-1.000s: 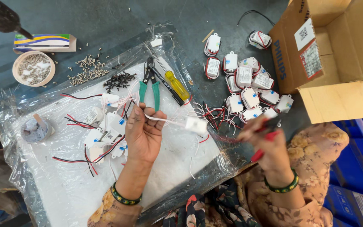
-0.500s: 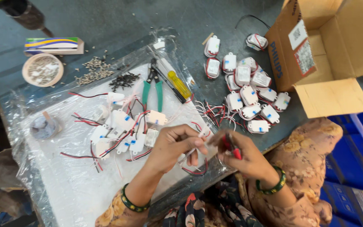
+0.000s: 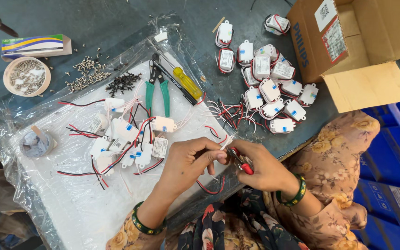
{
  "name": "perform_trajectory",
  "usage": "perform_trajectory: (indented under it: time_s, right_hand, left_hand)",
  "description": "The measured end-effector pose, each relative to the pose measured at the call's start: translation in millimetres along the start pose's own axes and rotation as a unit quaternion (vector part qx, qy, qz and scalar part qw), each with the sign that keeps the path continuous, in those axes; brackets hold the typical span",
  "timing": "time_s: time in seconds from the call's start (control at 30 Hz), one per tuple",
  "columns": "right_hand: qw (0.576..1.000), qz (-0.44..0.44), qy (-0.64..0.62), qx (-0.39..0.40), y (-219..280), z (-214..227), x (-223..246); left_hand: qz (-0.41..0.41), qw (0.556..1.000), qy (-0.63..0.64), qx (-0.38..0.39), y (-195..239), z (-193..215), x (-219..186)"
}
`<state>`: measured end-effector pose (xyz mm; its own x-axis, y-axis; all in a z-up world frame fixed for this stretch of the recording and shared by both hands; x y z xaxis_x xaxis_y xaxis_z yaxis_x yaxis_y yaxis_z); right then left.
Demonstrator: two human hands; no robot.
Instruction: The person repeatedly picks up small white electrical components with attached wires and uses red-handled wire cutters to trim the wire ends. The trimmed components are placed on the table among other similar units.
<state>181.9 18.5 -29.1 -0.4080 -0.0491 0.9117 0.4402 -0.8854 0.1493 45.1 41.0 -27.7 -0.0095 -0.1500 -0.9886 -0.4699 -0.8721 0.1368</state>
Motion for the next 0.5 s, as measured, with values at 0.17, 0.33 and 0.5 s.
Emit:
perform_trajectory:
  time_s: [0.17,0.33,0.5]
  right_hand:
    - [1.0,0.007,0.012,0.012,-1.8,-1.0,6.6]
    - [1.0,-0.004,0.004,0.027,-2.6,-1.6,7.7]
    - [0.999,-0.01,0.019,0.026,-1.9,-2.1,7.7]
  left_hand:
    - [-0.012,1.0,-0.023,0.013,-1.1,1.0,-6.3]
    - [-0.004,0.998,-0.061,0.011,-2.0,3.3,-10.9]
    - [0.008,0.995,-0.102,0.012,-2.4,-0.1,-14.9]
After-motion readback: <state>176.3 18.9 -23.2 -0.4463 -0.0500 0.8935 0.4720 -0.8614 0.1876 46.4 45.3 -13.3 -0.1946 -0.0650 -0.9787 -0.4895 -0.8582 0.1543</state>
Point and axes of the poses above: each hand's wrist, its own y-axis away from the middle knuckle, its own z-axis out of the back of the hand, x = y × z, the point moved 10 cm from there along -y, towards the middle knuckle, and after that the axes turned 2 degrees about -z, right-handed, at the moved point
